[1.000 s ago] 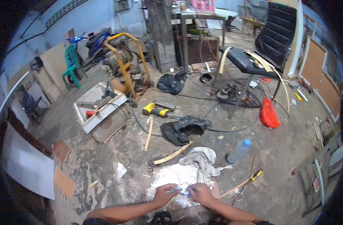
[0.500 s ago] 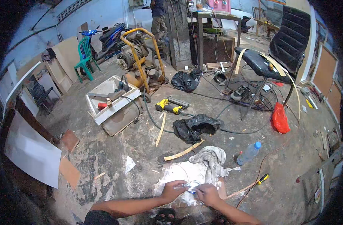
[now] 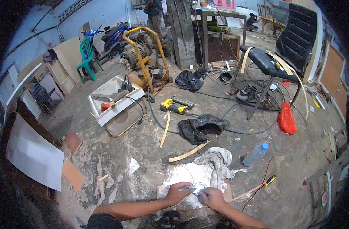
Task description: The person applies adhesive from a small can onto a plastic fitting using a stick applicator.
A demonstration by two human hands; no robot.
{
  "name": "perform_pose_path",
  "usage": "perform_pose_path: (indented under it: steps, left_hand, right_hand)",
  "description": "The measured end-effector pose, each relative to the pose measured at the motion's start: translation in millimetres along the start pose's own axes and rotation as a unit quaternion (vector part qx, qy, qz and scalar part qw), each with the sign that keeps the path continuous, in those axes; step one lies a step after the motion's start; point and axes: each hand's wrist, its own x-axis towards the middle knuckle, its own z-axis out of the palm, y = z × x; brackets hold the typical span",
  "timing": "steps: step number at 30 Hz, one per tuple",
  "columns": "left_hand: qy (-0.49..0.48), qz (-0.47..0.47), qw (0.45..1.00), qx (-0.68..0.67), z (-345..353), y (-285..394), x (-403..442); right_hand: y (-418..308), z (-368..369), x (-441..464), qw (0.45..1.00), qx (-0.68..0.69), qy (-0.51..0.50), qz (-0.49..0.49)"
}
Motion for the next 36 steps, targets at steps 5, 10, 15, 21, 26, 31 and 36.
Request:
perform_pose_path:
  steps: [5, 10, 15, 21, 26, 31, 36]
  left_hand:
    - [-0.009, -0.007, 1.0, 0.001, 0.3, -3.2, 2.5]
    - [-0.007, -0.013, 1.0, -0.015, 1.9, -3.3, 2.4]
    - [-0.005, -0.009, 1.0, 0.005, 1.7, -4.3, 1.1]
    - [-0.001, -0.012, 1.0, 0.01, 1.3, -1.5, -0.1]
    - [0.0, -0.003, 1.0, 0.006, 1.4, -2.9, -0.7]
    - [-0.004, -0.03, 1.0, 0.008, 0.9, 0.3, -1.0]
    - [-0.004, -0.031, 0.999, -0.006, 1.2, -4.4, -0.5]
  right_hand:
    - [4.8, -5.1, 2.6, 0.996, -0.056, 0.045, -0.058]
    - [3.7, -4.1, 1.5, 0.989, -0.121, 0.018, -0.081]
    - [7.6, 9.2, -5.1, 0.998, 0.039, 0.045, -0.001]
    - [4.5, -7.1, 1.8, 0.991, -0.096, 0.068, -0.065]
    - [10.0, 3.8, -2.0, 0.993, -0.087, 0.037, -0.073]
    - [0.0, 1.2, -2.5, 0.999, 0.018, 0.043, 0.006]
    - [9.6, -5.0, 3.4, 0.991, -0.089, 0.086, -0.055]
